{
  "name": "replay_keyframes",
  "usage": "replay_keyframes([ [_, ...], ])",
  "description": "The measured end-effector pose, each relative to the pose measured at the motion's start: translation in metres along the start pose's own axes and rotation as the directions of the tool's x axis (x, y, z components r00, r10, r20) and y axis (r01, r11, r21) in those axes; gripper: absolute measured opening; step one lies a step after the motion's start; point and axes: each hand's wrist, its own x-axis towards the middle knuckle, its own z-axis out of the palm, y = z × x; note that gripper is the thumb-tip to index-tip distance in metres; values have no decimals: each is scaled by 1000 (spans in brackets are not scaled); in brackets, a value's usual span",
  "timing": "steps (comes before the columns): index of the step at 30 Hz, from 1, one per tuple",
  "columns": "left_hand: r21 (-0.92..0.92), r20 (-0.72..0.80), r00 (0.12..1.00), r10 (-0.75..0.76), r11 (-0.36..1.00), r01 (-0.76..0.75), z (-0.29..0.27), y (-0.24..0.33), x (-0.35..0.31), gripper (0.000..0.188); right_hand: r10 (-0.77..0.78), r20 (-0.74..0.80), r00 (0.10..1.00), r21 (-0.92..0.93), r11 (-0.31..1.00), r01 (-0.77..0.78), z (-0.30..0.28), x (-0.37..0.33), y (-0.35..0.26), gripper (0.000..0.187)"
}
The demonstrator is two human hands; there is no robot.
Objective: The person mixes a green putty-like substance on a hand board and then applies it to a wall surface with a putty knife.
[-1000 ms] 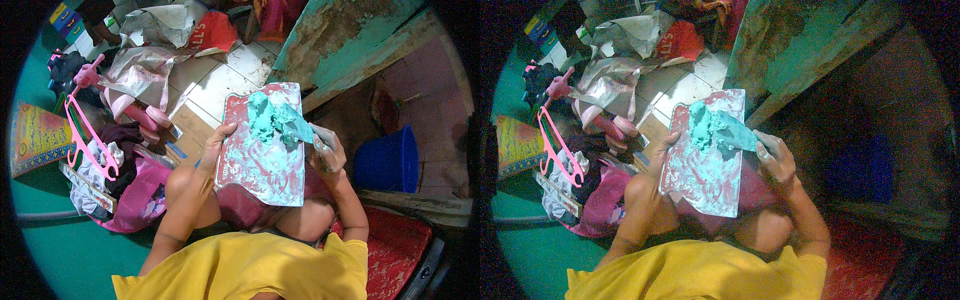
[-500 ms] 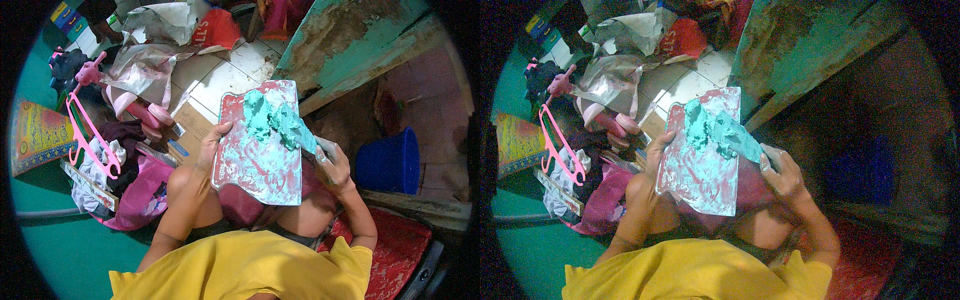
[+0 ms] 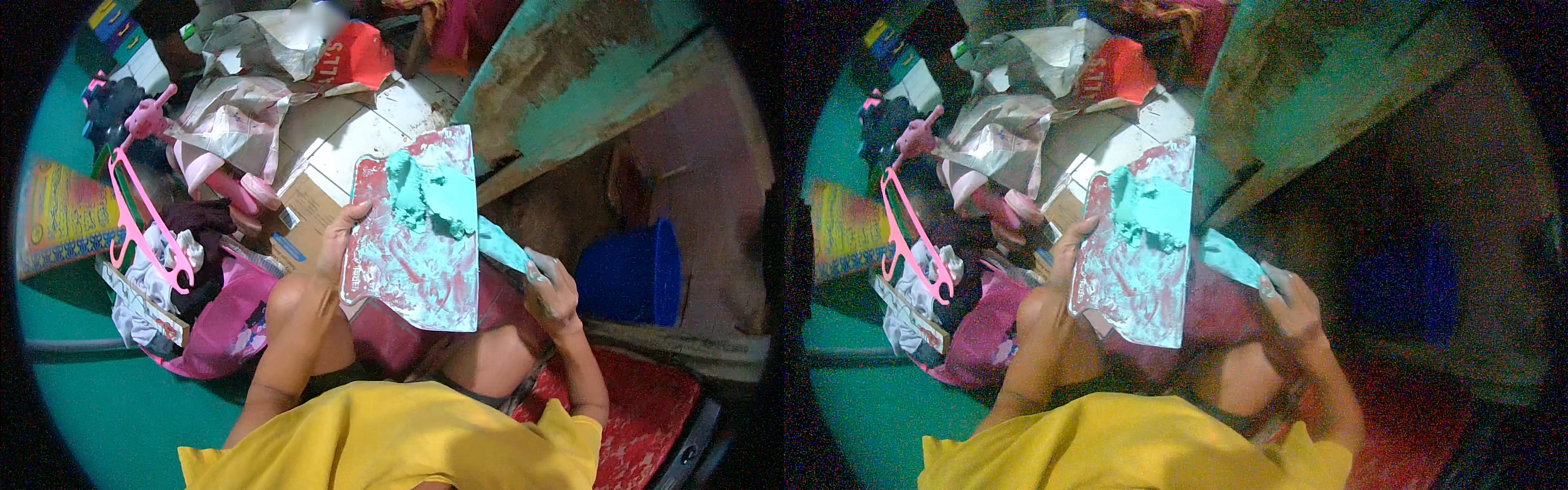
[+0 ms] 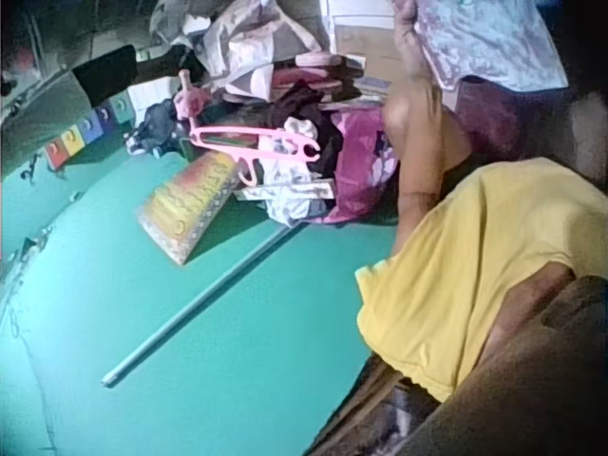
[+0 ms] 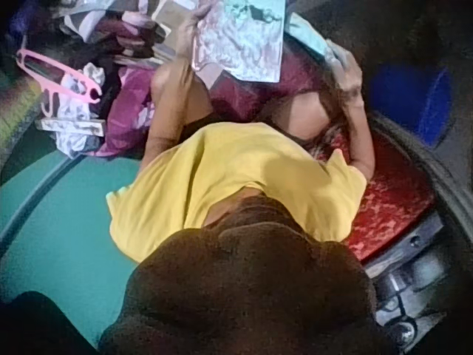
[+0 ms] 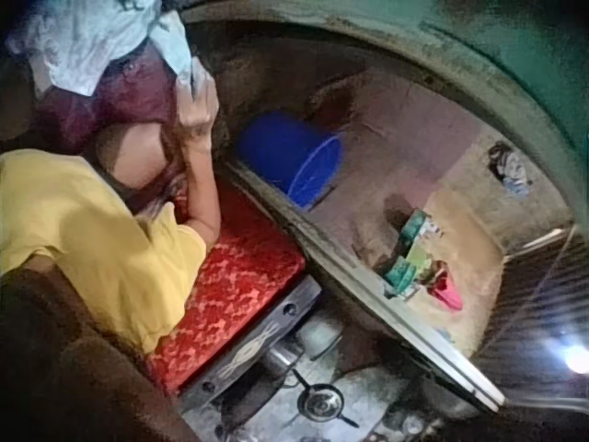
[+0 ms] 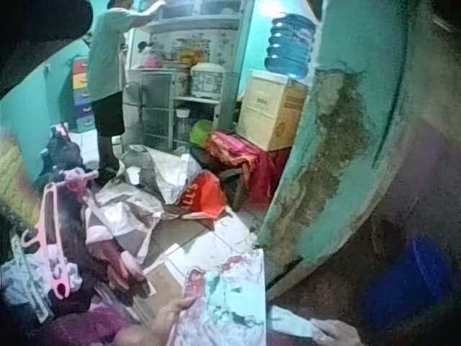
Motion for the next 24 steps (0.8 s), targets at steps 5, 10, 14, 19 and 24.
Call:
replay_keyframes([
  [5, 156, -86, 995, 55, 987, -41, 9, -1, -5, 35, 499, -128, 857, 375, 824, -424, -25, 18, -8, 9],
  [10, 265, -104, 993, -62, 960, 88, 17, -16, -15, 36, 605, 396, 690, 764, 199, -613, -22, 47, -11, 25],
  [14, 289, -85, 987, -135, 945, 154, 8, -18, -13, 38, 520, 527, 672, 812, -73, -580, -5, 41, 3, 25],
  [19, 156, -115, 984, -137, 976, 154, 20, -17, -27, 37, 550, 532, 644, 779, -21, -626, 4, 44, -7, 23],
  [24, 119, -37, 991, -125, 984, 129, 9, -7, -26, 38, 593, 550, 588, 707, 44, -706, 3, 21, 1, 21],
])
